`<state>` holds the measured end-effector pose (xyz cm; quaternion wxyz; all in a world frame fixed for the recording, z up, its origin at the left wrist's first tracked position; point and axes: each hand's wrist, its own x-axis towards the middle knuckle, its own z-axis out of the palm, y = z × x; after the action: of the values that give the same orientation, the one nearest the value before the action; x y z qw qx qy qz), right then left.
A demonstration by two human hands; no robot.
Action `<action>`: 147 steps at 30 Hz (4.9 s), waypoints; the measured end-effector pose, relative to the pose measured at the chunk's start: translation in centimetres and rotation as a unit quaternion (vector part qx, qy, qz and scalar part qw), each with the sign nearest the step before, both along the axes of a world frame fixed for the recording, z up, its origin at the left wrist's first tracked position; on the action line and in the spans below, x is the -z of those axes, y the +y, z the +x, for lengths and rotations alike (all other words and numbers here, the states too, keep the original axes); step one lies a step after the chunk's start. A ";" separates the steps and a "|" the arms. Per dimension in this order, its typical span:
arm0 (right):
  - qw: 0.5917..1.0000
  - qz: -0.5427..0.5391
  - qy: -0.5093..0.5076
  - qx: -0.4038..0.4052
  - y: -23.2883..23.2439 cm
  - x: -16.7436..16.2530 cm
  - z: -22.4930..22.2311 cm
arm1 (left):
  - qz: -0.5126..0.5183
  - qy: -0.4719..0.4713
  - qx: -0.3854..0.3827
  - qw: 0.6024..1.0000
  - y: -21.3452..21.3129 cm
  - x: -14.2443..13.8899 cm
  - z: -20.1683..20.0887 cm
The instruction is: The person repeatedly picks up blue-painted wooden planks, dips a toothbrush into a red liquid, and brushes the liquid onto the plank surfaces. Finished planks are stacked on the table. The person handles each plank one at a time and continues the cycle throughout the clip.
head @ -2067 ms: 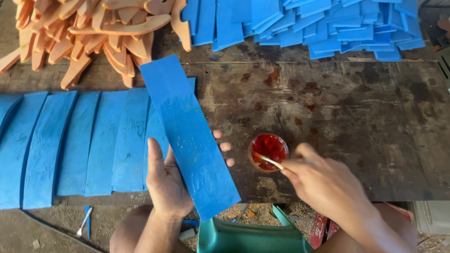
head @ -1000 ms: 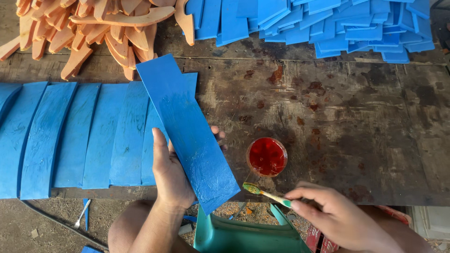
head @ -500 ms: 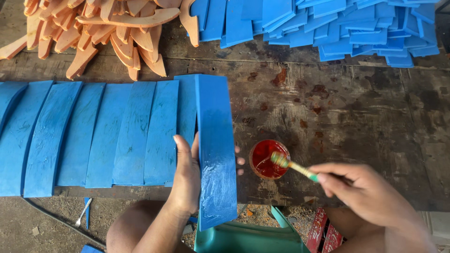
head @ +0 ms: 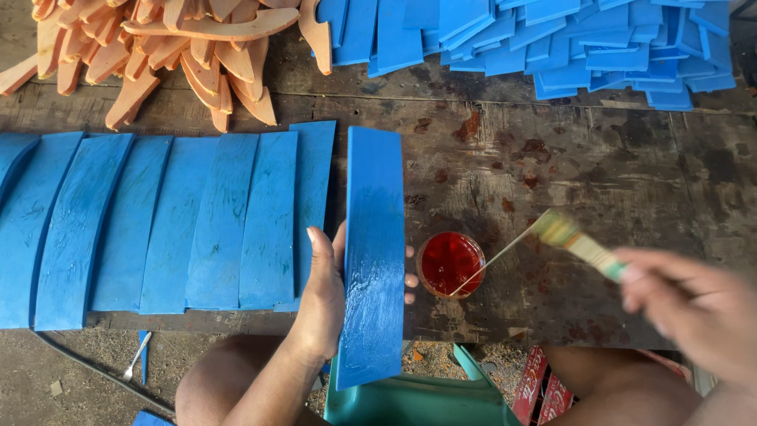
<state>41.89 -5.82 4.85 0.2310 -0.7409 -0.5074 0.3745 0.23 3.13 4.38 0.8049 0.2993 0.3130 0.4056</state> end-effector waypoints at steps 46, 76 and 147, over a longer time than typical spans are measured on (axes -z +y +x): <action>0.897 0.422 -0.027 -0.132 3.7 -2.3 -10.5 | 0.123 -0.029 0.248 0.960 -3.1 1.4 0.8; 0.945 0.300 -0.130 0.012 1.5 -2.0 -13.2 | 0.187 0.031 0.184 0.965 -3.2 1.6 1.6; 0.931 0.213 -0.048 -0.293 1.2 -4.1 -10.9 | 0.077 -0.101 0.176 0.976 -3.0 2.5 1.2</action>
<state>30.95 -4.62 8.96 0.2385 -0.5096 -0.7806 0.2723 1.45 0.17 1.89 0.8656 0.3683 0.1408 0.3085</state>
